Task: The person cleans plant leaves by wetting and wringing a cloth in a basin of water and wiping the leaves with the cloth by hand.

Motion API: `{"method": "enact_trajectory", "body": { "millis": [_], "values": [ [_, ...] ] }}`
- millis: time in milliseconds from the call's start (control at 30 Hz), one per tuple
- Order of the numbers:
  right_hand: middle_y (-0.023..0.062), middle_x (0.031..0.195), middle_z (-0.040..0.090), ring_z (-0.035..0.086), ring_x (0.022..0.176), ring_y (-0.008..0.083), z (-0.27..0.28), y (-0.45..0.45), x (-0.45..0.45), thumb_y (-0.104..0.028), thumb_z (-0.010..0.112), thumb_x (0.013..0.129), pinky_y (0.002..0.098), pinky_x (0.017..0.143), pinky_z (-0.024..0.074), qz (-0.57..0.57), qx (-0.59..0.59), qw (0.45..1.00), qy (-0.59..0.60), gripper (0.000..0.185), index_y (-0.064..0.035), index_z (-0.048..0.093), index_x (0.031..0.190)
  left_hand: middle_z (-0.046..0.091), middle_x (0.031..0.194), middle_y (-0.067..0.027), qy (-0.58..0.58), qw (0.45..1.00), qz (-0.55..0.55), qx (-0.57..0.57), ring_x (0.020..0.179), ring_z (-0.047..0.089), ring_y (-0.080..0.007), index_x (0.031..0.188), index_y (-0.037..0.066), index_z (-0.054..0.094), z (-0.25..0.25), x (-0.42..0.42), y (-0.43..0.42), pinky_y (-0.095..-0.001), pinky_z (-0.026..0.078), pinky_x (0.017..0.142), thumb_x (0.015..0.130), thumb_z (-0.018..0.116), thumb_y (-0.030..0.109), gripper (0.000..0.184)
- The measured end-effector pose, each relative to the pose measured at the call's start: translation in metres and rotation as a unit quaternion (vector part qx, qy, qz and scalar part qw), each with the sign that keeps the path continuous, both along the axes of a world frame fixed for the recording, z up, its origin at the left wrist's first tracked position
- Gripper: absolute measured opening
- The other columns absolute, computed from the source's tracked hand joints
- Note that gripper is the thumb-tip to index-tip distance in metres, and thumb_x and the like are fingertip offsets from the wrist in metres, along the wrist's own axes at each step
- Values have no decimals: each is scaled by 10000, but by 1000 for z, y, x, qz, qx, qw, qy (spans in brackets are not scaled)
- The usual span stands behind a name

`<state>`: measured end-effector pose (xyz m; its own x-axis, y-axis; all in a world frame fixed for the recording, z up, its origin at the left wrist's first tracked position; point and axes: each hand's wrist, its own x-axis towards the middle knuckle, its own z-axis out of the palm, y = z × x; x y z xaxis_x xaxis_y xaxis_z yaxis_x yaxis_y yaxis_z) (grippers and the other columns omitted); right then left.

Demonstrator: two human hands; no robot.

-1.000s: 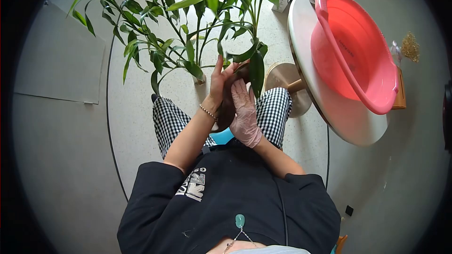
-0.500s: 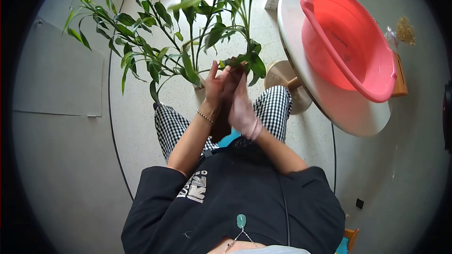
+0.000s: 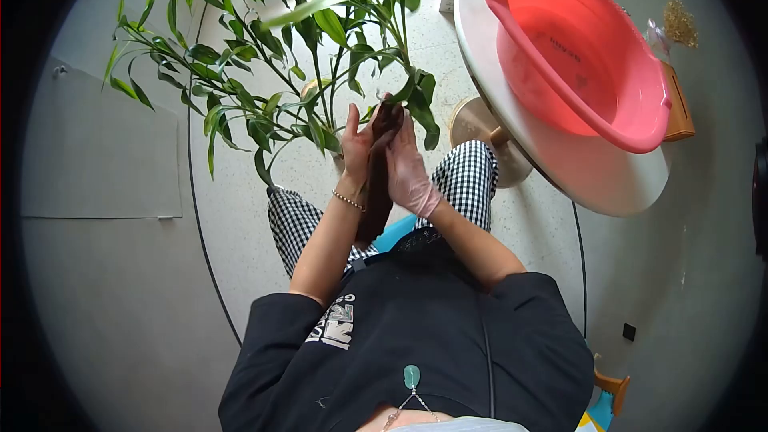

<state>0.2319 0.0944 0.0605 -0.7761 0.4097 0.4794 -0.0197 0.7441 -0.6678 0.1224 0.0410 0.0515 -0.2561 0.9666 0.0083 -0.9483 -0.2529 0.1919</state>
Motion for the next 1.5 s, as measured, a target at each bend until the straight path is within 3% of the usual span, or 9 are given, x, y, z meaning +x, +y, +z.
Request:
{"method": "enact_trajectory", "body": {
  "millis": [233, 333, 400, 667, 733, 867, 933, 1367, 1500],
  "values": [
    [283, 1346, 236, 168, 1275, 444, 3, -60, 47, -161, 518, 780, 453, 1054, 152, 69, -45, 996, -32, 651, 32, 222, 1327, 373, 1330, -155, 46, 998, 28, -34, 1188, 402, -234, 1329, 2, 310, 18, 5, 1, -309, 297, 1005, 928, 294, 431, 588],
    [72, 1305, 367, 443, 1135, 210, -24, -61, 61, -389, 427, 900, 301, 910, 400, 232, -788, 569, -21, 549, -96, 270, 1336, 342, 1330, -187, 163, 982, 38, -89, 1160, 435, -278, 1357, -4, 196, 14, 1, 7, -359, 358, 985, 884, 353, 53, 502],
    [81, 1222, 445, 518, 1009, 179, -27, -44, 68, -424, 360, 914, 266, 829, 453, 247, -242, 936, -66, 524, -87, 305, 1311, 362, 1313, -188, 162, 983, 46, -74, 1158, 438, -277, 1353, -11, 202, 23, 2, 9, -350, 356, 991, 852, 360, 7, 526],
    [117, 1109, 524, 520, 1011, 232, -23, 10, 40, -259, 329, 924, 342, 874, 442, 40, -182, 982, -29, 347, -44, 441, 1172, 511, 1164, -126, 233, 962, -24, -138, 1002, 541, -201, 1277, 35, 396, 22, 14, 19, -276, 420, 905, 776, 370, -51, 509],
    [93, 1063, 570, 553, 969, 217, -33, 27, 21, -295, 337, 924, 331, 867, 448, 195, -841, 432, 261, 351, -59, 498, 1128, 539, 1102, -61, 379, 894, -29, -236, 922, 549, -128, 1186, 67, 524, 18, 20, 21, -230, 431, 828, 745, 386, -38, 474],
    [95, 1117, 556, 539, 1000, 212, -20, 39, 5, -316, 336, 924, 322, 880, 437, 212, -812, 469, 275, 379, -54, 518, 1128, 554, 1072, -111, 705, 643, 122, -274, 909, 550, -211, 1111, 16, 557, 30, 28, 14, -256, 429, 817, 759, 437, -12, 373],
    [93, 1107, 561, 543, 993, 210, -29, 40, 3, -307, 341, 924, 319, 880, 436, 188, -818, 473, 267, 373, -54, 517, 1134, 526, 1154, -137, 868, 329, 229, -293, 990, 536, -228, 1157, 39, 536, 39, 35, 13, -293, 409, 859, 807, 492, 13, 354],
    [12, 1293, 387, 375, 1178, 147, 4, -1, 21, -503, 247, 918, 278, 992, 299, 84, -743, 633, 202, 572, -123, 275, 1345, 289, 1383, -139, 471, 860, -3, -198, 1300, 213, -193, 1357, 25, 251, 18, 42, 28, -290, 161, 1054, 951, 192, 425, 573],
    [-1, 1146, 461, 447, 1024, 113, -21, 27, 5, -471, 315, 926, 253, 897, 369, 84, -721, 656, 207, 525, -99, 358, 1295, 298, 1377, -102, 571, 781, 117, -221, 1272, 255, -179, 1388, 59, 186, 14, 66, 29, -253, 157, 1050, 939, 205, 477, 614]
  ]
}}
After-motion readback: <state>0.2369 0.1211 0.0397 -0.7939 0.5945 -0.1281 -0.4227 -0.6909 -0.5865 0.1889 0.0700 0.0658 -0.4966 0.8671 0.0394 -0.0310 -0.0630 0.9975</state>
